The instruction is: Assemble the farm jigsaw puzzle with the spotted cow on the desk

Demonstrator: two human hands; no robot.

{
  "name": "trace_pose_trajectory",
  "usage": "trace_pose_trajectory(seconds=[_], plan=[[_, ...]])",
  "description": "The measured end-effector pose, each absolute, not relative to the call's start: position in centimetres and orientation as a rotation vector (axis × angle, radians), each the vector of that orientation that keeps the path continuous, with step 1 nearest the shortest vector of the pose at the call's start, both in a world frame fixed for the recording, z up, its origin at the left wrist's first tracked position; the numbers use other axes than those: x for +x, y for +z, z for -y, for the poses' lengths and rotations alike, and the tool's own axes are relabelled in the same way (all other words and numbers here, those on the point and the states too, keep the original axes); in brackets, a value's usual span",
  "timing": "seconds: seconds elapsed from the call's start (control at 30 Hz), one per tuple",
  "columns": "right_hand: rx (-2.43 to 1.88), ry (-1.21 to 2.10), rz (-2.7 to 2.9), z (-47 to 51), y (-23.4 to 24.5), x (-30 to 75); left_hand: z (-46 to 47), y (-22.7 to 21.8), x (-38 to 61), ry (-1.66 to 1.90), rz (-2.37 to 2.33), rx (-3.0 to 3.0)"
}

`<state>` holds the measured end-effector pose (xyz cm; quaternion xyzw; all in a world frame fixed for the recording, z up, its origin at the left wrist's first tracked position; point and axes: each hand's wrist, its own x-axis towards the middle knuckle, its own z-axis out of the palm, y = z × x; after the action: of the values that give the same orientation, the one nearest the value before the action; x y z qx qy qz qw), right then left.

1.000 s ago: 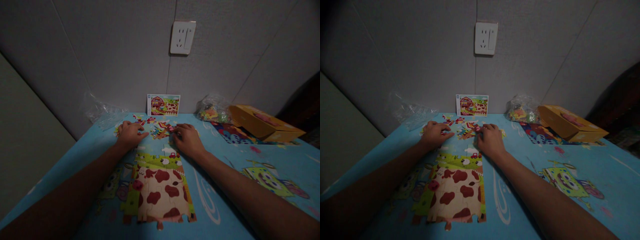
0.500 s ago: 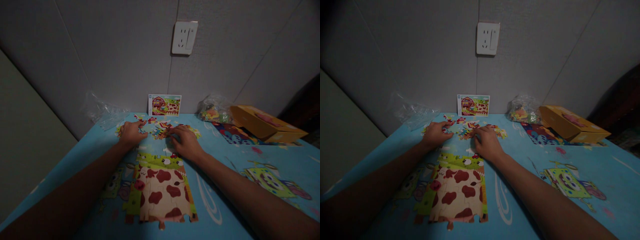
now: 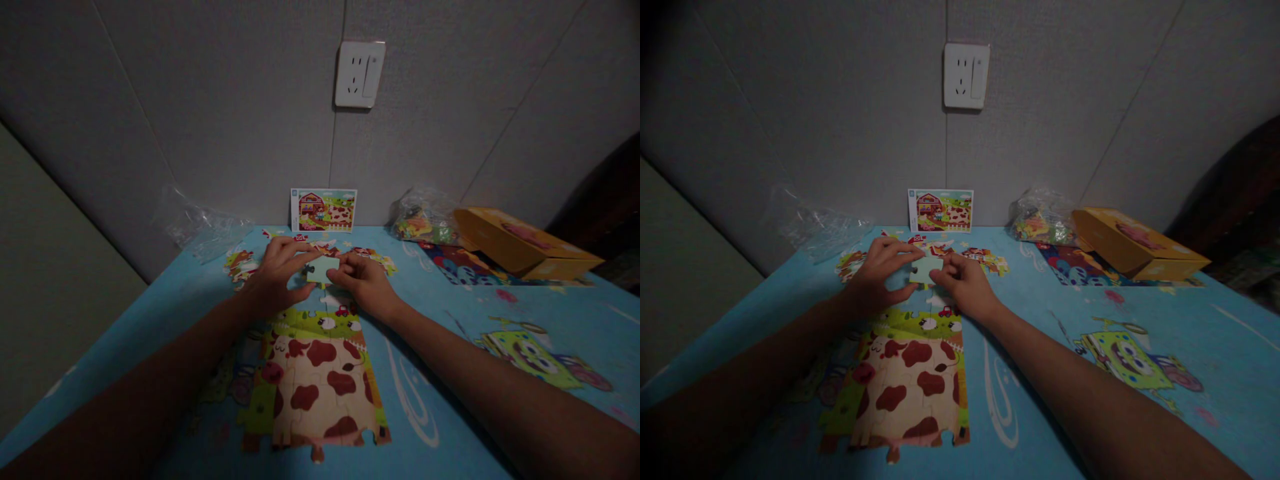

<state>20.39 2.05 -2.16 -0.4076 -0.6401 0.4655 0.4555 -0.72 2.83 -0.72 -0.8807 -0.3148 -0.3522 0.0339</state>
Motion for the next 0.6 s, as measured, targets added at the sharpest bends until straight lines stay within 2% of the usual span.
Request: trace_pose_trajectory(seconds=[0.2, 0.37, 0.6], plan=[[-1.005, 1.128, 1.61, -1.8, -1.9, 20.3, -3.0, -1.4, -0.5, -1.404, 1.247, -2.856], [-0.999, 1.068, 1.648, -1.5, -1.8, 20.2, -2.8, -1.0, -0.1, -1.456, 1.375, -2.862], [-1.001, 1.136, 1.751, -0.9, -1.7, 20.2, -2.7, -0.8, -0.6, -1.46, 1.253, -2.946]])
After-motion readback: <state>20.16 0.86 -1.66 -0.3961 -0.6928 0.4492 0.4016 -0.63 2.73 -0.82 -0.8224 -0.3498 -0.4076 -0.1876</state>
